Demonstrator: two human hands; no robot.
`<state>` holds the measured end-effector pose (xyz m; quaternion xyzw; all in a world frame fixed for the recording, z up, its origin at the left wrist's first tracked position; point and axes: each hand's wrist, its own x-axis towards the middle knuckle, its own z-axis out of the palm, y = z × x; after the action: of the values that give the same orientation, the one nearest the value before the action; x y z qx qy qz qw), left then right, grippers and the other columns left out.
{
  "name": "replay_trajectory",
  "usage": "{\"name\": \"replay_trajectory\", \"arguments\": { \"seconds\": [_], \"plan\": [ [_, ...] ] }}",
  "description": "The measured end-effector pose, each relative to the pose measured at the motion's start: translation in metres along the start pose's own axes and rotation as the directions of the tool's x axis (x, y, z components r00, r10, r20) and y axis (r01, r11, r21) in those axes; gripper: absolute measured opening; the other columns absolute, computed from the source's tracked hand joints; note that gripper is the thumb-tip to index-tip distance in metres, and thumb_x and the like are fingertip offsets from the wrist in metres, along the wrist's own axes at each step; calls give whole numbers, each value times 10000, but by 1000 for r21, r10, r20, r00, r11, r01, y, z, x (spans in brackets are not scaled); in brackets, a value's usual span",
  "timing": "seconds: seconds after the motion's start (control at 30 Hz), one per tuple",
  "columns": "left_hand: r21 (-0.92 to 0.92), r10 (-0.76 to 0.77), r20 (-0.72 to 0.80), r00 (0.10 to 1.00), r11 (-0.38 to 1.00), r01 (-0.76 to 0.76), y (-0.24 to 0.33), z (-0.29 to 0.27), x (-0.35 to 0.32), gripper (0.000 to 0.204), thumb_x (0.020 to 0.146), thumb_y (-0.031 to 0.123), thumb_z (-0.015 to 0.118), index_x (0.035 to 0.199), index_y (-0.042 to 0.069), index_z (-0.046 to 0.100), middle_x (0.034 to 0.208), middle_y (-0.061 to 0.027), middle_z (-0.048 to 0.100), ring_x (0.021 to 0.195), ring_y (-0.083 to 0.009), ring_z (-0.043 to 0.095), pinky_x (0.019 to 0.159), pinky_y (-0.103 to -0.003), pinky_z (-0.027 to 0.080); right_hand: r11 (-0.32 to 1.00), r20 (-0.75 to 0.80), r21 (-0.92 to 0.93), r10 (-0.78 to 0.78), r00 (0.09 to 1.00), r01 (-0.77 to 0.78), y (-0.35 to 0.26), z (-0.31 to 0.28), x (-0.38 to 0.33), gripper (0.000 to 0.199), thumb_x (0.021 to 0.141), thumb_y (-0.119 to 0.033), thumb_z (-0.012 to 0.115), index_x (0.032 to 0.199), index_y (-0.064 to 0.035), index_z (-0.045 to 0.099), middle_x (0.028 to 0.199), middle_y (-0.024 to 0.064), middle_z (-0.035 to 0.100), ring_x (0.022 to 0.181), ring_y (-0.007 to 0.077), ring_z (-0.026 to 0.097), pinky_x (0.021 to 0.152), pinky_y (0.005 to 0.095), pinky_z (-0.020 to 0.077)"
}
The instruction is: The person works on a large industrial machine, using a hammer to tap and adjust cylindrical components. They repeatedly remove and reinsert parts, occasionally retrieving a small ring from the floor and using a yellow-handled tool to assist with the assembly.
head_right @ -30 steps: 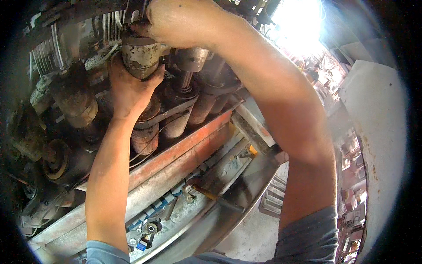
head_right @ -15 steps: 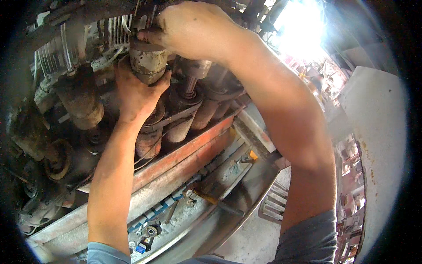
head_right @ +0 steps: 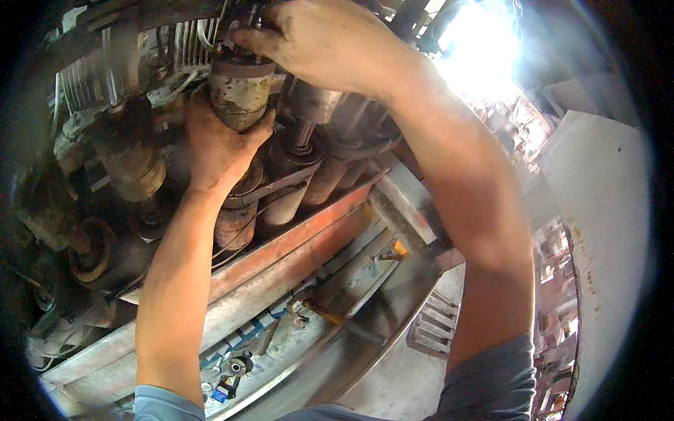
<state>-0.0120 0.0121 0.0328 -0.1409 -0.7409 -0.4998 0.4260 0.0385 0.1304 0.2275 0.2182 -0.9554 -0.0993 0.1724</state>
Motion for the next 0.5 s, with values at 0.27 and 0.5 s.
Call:
{"name": "replay_trajectory", "arguments": {
  "seconds": [0.27,0.5],
  "plan": [
    [38,113,-47,992,993,-111,2,-1,1,759,678,409,875,1197,-28,534,1142,-223,567,1094,-410,551,932,-511,487,956,-80,-46,-294,953,291,4,10,13,136,802,-74,582,807,32,667,746,284,628,752,455,655,659,485,530],
    [-4,107,-90,990,994,-108,-2,3,1,759,663,404,882,1178,-27,529,1136,-224,555,1068,-415,561,928,-506,489,988,-156,148,60,986,-37,-2,22,-2,276,863,-232,625,926,31,681,887,262,661,879,438,649,789,500,510]
  ]
}}
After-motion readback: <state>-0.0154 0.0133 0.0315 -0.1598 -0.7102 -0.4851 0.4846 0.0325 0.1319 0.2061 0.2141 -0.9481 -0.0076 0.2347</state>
